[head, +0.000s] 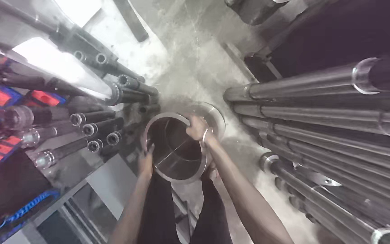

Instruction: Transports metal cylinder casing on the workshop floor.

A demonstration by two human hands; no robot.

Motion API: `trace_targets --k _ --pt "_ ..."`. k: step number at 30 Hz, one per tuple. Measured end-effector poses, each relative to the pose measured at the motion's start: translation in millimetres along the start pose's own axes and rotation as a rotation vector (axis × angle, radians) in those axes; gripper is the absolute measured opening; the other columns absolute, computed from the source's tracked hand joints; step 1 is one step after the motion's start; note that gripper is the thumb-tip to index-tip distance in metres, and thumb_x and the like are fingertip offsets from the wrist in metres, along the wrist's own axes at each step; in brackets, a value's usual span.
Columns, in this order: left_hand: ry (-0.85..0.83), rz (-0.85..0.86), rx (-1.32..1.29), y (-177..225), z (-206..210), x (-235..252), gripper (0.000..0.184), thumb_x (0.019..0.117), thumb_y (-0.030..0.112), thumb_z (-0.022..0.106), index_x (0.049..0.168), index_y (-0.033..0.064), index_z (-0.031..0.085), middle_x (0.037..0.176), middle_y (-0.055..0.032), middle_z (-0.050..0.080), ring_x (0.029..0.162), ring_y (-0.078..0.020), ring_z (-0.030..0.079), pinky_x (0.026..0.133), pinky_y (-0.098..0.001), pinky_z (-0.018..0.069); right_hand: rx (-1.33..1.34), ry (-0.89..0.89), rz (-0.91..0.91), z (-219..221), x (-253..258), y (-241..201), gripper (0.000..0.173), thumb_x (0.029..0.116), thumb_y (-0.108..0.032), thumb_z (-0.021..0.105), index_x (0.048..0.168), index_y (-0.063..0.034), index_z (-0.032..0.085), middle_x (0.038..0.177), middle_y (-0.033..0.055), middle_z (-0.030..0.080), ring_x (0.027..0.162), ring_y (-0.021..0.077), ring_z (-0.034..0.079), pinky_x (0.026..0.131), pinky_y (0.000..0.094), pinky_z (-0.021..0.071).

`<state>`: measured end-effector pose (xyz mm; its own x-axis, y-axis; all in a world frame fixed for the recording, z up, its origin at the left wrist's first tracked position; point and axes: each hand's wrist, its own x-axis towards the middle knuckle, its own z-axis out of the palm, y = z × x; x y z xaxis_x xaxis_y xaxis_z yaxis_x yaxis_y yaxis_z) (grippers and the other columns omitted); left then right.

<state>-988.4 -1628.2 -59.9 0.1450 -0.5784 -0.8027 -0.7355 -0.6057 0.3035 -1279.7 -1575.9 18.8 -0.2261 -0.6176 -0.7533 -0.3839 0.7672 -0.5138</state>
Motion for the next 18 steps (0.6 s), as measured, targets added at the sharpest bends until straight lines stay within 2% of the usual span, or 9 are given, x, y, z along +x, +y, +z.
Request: trace_targets --k 3,5,8,10,12,13,14,15,18 --pt "0.064 0.326 0.220 49.4 7.4 40.7 0.071 0.0907 0.054 0.073 0.143 0.0083 0.057 0.134 -0.0191 0.064 0.126 -0.0329 0.060 0.107 -0.0567 0.0466 -0.017 -0.009 -0.004 -13.3 23.3 -6.7 0.068 0.0856 -0.010 0.063 0.150 -0.0310 0.053 0.136 0.0105 0.066 0.123 0.0341 0.063 0.099 0.0646 0.0477" --pt "0.058 0.373 0.285 59.0 12.8 58.0 0.068 0.0897 0.055 0.074 0.134 0.0053 0.063 0.127 -0.0179 0.068 0.123 -0.0311 0.063 0.108 -0.0539 0.0475 -0.033 -0.035 -0.012 -16.5 34.1 -8.5 0.067 0.0864 -0.010 0.063 0.150 -0.0298 0.053 0.135 0.0116 0.066 0.123 0.0345 0.063 0.099 0.0648 0.0480" --pt "-0.002 0.412 0.338 63.4 6.5 71.0 0.056 0.0960 0.050 0.068 0.120 -0.0004 0.068 0.104 -0.0188 0.072 0.101 -0.0324 0.070 0.095 -0.0549 0.0530 -0.031 -0.070 -0.033 -27.9 52.0 -16.9 0.067 0.0860 -0.007 0.064 0.149 -0.0301 0.054 0.137 0.0098 0.065 0.124 0.0345 0.062 0.100 0.0661 0.0472" --pt "-0.015 0.410 0.329 62.7 5.2 73.2 0.053 0.0980 0.048 0.066 0.119 -0.0009 0.067 0.099 -0.0178 0.072 0.095 -0.0308 0.070 0.092 -0.0536 0.0542 -0.018 -0.054 -0.038 -32.1 58.3 -21.3 0.063 0.0872 -0.010 0.066 0.147 -0.0260 0.057 0.130 0.0133 0.068 0.119 0.0360 0.065 0.097 0.0649 0.0487" --pt "0.007 0.386 0.253 65.0 9.5 72.9 0.052 0.0974 0.043 0.069 0.125 -0.0011 0.066 0.107 -0.0188 0.072 0.102 -0.0304 0.070 0.097 -0.0522 0.0531 -0.006 0.076 -0.037 -33.4 49.3 -20.4 0.060 0.0934 -0.028 0.070 0.150 -0.0199 0.053 0.140 0.0155 0.062 0.129 0.0355 0.058 0.106 0.0615 0.0450" --pt "0.012 0.378 0.213 66.5 10.1 73.2 0.051 0.0971 0.041 0.071 0.127 -0.0011 0.066 0.111 -0.0191 0.072 0.105 -0.0298 0.070 0.100 -0.0510 0.0524 0.025 0.170 -0.022 -29.4 37.1 -16.4 0.070 0.0943 -0.044 0.070 0.156 -0.0207 0.045 0.158 0.0134 0.045 0.147 0.0334 0.041 0.119 0.0600 0.0331" --pt "0.012 0.372 0.187 68.3 10.6 72.7 0.051 0.0970 0.040 0.071 0.127 -0.0011 0.065 0.112 -0.0194 0.072 0.106 -0.0297 0.069 0.100 -0.0508 0.0521 0.067 0.298 -0.014 -20.0 21.0 -9.0 0.084 0.0907 -0.058 0.068 0.159 -0.0213 0.038 0.165 0.0121 0.034 0.154 0.0325 0.028 0.124 0.0602 0.0252" --pt "0.015 0.369 0.172 71.7 11.9 73.1 0.051 0.0969 0.040 0.071 0.126 -0.0010 0.066 0.111 -0.0195 0.071 0.106 -0.0296 0.069 0.099 -0.0509 0.0521 0.115 0.455 -0.006 -5.3 6.1 0.0 0.093 0.0859 -0.067 0.067 0.159 -0.0180 0.038 0.166 0.0132 0.033 0.155 0.0338 0.026 0.124 0.0611 0.0236" --pt "0.021 0.354 0.209 74.2 15.2 63.6 0.051 0.0971 0.042 0.070 0.123 -0.0011 0.067 0.107 -0.0194 0.071 0.102 -0.0307 0.069 0.095 -0.0526 0.0533 0.276 0.708 0.065 49.3 -34.1 18.7 0.095 0.0838 -0.064 0.070 0.156 -0.0080 0.043 0.163 0.0162 0.037 0.154 0.0340 0.028 0.126 0.0562 0.0248"
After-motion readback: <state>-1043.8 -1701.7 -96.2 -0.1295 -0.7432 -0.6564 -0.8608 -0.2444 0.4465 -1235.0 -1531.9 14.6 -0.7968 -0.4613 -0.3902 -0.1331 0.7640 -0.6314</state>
